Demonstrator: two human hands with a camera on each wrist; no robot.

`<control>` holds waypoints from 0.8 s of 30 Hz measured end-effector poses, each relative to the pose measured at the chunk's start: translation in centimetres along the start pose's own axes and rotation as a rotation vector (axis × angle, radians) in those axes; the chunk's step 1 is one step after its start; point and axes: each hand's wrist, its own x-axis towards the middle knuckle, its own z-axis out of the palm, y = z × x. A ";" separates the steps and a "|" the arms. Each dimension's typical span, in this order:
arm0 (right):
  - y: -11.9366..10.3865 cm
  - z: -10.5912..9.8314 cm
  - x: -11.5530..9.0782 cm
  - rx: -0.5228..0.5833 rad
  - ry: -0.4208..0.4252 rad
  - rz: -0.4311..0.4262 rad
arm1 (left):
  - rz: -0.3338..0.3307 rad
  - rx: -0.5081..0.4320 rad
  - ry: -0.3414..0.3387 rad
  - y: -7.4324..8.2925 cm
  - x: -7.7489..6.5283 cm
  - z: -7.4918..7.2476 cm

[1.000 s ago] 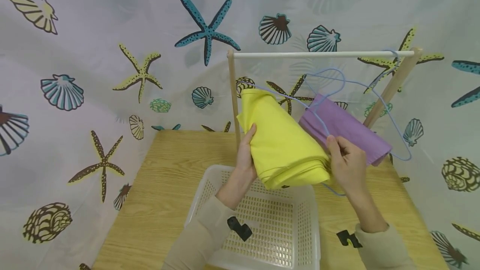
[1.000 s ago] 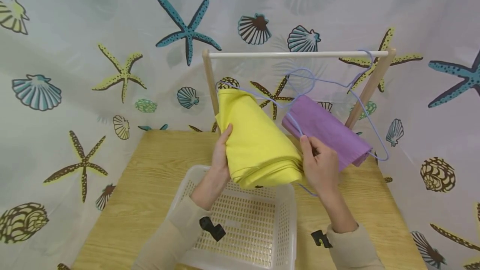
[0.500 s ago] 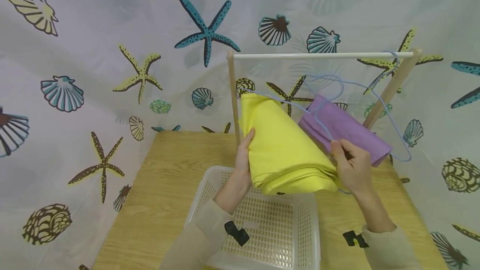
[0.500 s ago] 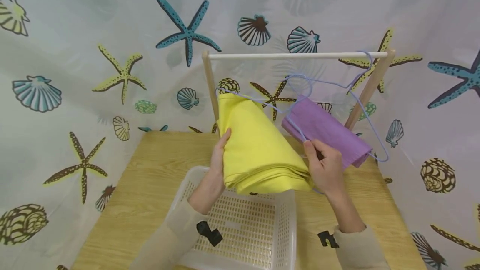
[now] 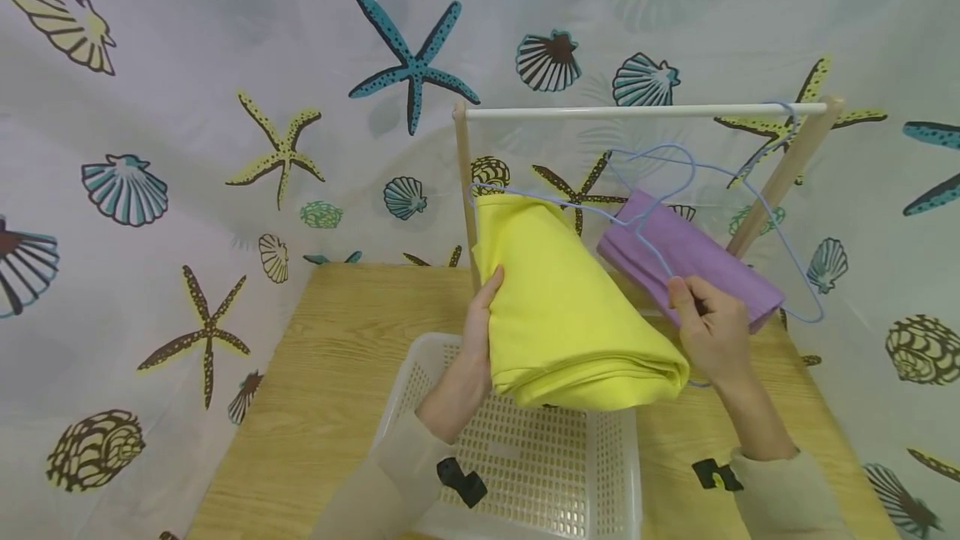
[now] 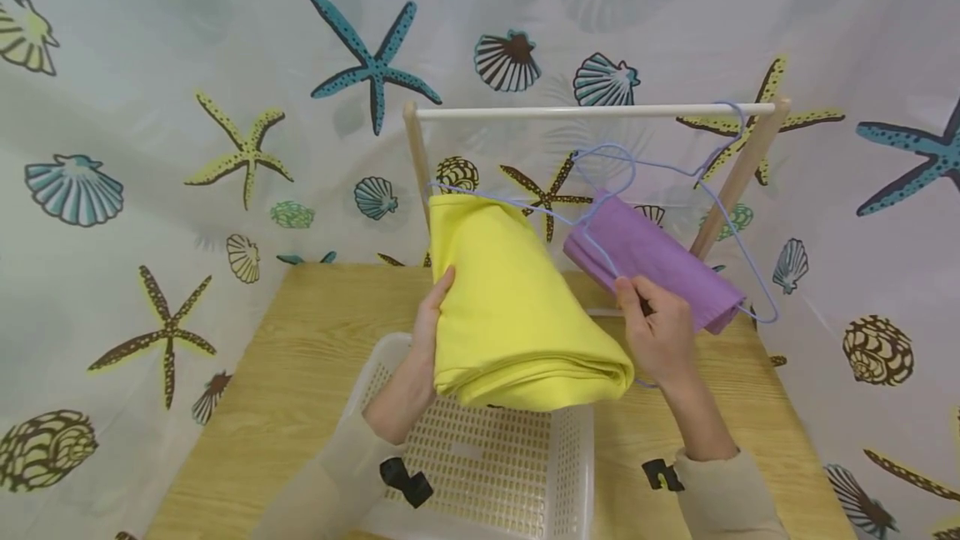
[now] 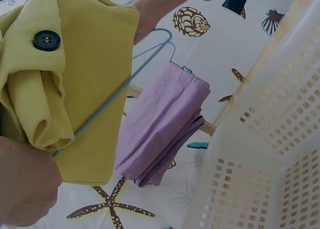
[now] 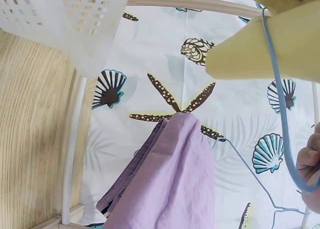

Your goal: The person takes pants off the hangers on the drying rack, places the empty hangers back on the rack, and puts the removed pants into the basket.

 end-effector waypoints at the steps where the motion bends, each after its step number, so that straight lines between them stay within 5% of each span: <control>1: 0.4 0.1 0.0 -0.005 0.008 -0.010 | -0.013 0.000 -0.007 0.0 -0.2 -0.1; 10: 3.6 0.3 -0.2 -0.116 0.045 -0.017 | -0.098 -0.007 -0.089 0.2 -1.4 -0.6; 20: 3.7 0.4 0.0 -0.155 0.050 -0.036 | -0.095 0.053 -0.090 0.2 -1.9 -0.8; 24: 3.9 0.6 0.1 -0.166 0.053 -0.052 | -0.062 0.000 -0.180 0.2 -1.9 -0.5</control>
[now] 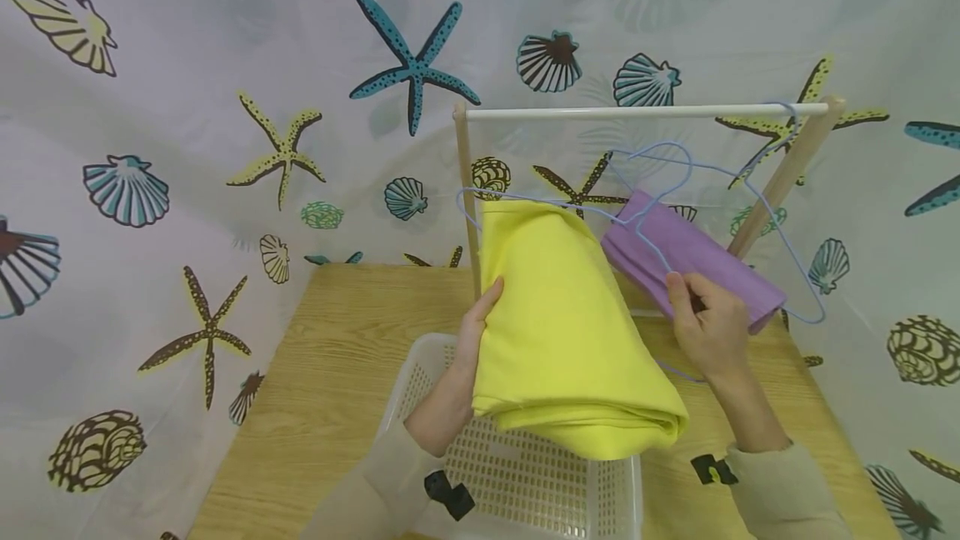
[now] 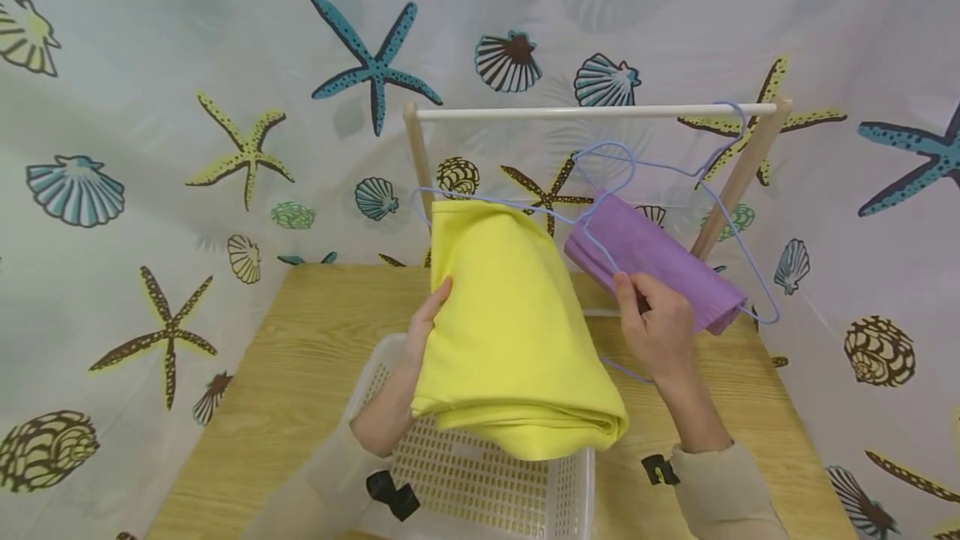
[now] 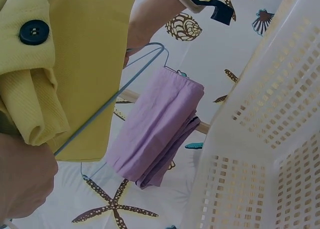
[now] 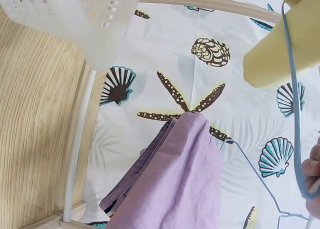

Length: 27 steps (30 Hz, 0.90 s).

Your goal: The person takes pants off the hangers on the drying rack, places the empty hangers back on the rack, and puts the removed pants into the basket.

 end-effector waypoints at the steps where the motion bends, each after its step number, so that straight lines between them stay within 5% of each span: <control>1: 0.0 0.0 0.0 -0.005 0.004 -0.005 | 0.000 -0.014 -0.028 0.0 0.1 0.1; 10: 0.2 0.3 0.3 -0.099 0.032 -0.067 | -0.060 0.019 -0.044 -0.5 -0.8 0.1; 20: 0.4 0.1 -0.1 -0.226 -0.025 -0.104 | -0.043 0.059 -0.092 -0.9 -1.2 0.7; 27: 0.4 -0.2 -0.2 -0.253 -0.027 -0.157 | -0.137 0.083 -0.102 -0.5 -2.5 0.2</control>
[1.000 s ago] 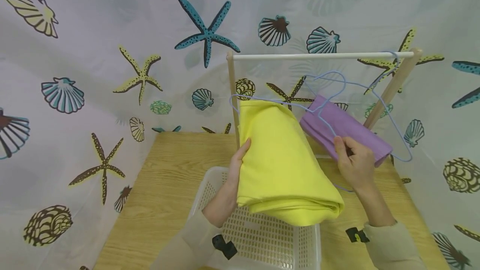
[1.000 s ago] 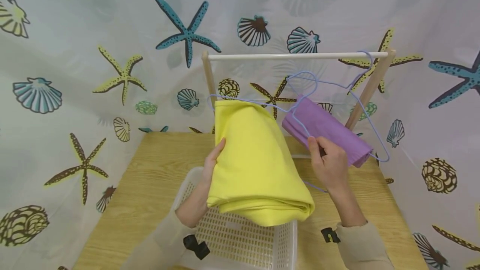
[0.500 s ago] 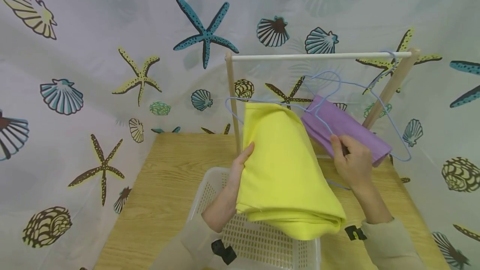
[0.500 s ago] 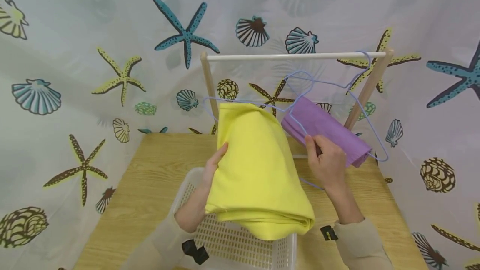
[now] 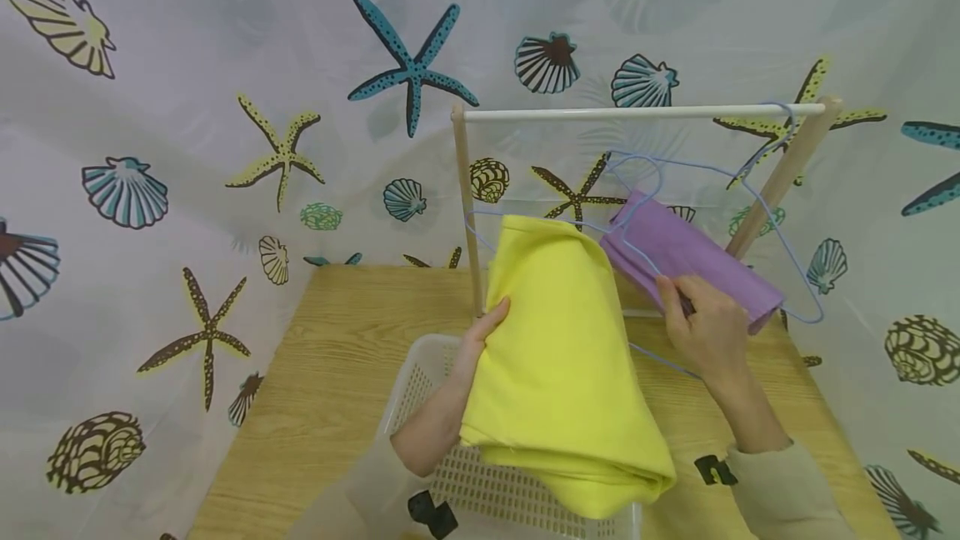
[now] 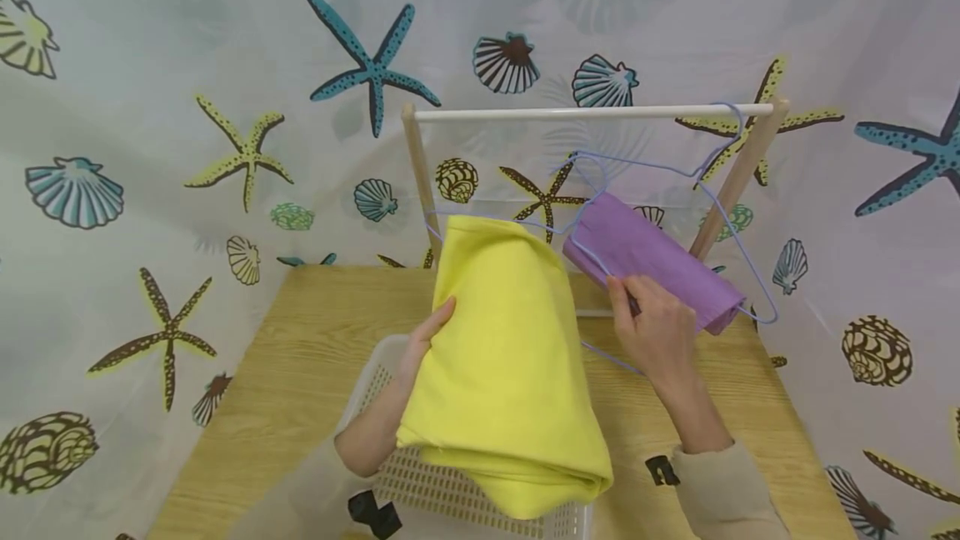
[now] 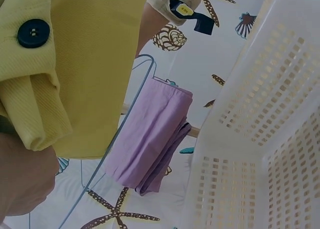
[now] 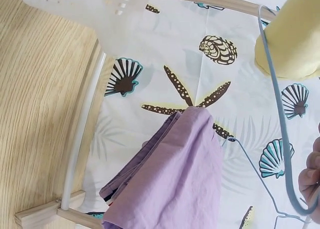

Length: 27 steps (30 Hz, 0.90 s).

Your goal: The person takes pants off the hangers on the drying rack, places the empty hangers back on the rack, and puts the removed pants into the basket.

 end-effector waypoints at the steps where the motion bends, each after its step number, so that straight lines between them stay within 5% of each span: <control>1: 0.0 -0.1 0.0 -0.005 0.012 -0.007 | 0.001 -0.006 -0.003 0.1 -0.1 0.0; 5: -0.1 -0.4 -0.1 -0.031 0.062 -0.024 | 0.055 -0.033 -0.028 0.5 -0.1 0.2; 12: 0.0 -1.4 -0.2 -0.067 0.081 -0.034 | 0.069 0.034 0.022 0.9 -0.6 0.2; 27: -0.1 -3.3 0.1 -0.130 0.118 0.056 | -0.051 0.082 0.036 -0.3 -1.8 -1.2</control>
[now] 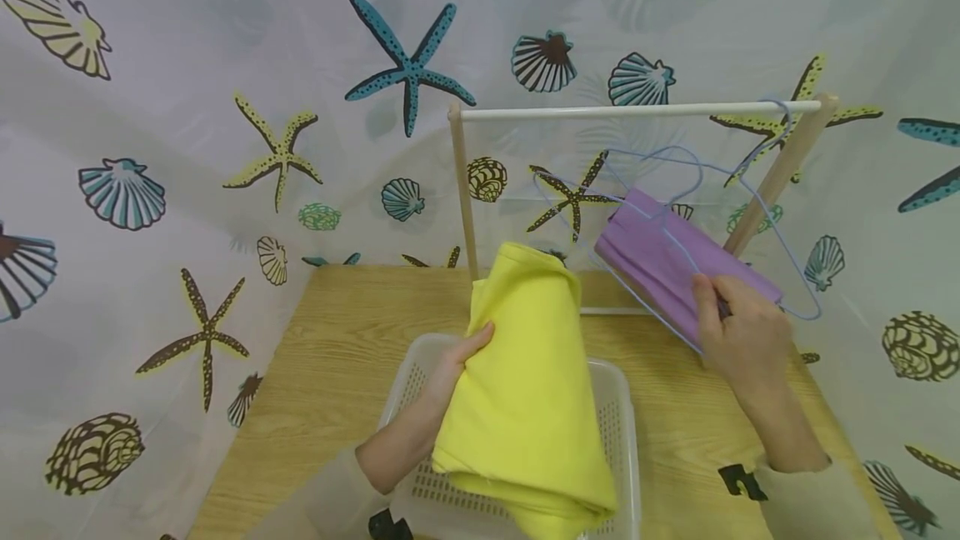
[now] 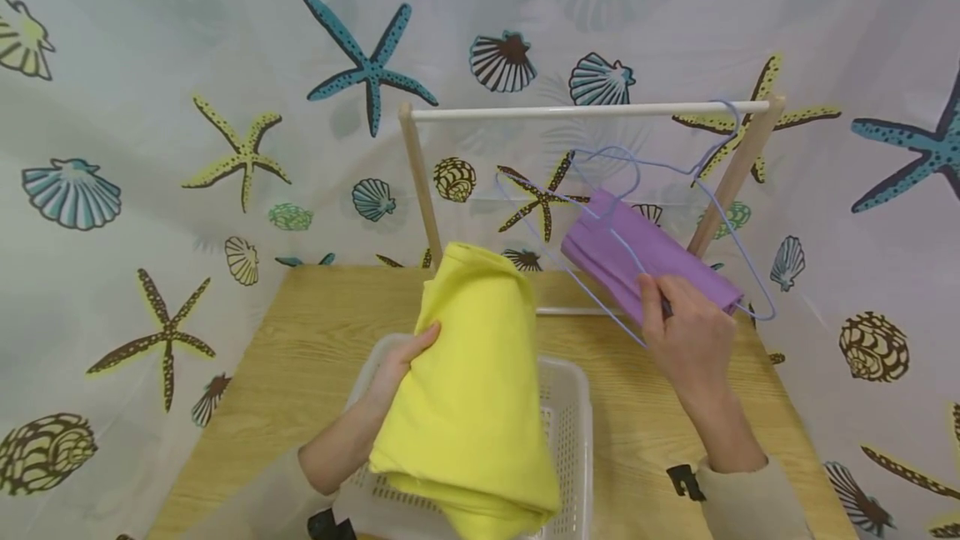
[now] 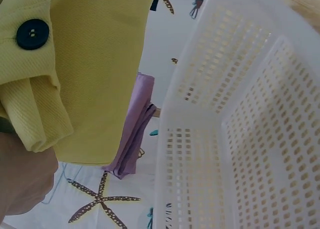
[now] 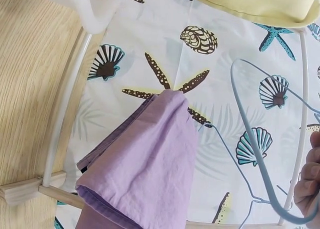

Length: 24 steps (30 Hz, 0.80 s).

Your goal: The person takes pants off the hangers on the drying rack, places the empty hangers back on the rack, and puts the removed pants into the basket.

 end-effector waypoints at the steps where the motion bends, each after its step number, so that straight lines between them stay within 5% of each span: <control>1: 0.0 -0.1 0.0 -0.003 -0.006 0.004 | -0.004 -0.001 -0.004 -0.2 0.0 -0.1; 11: -0.4 -0.5 -0.1 -0.016 -0.029 0.031 | -0.052 0.077 0.038 -2.0 0.1 -1.2; 24: -0.5 -0.6 -0.3 -0.009 -0.090 0.036 | -0.027 0.077 -0.024 -4.3 1.7 -2.7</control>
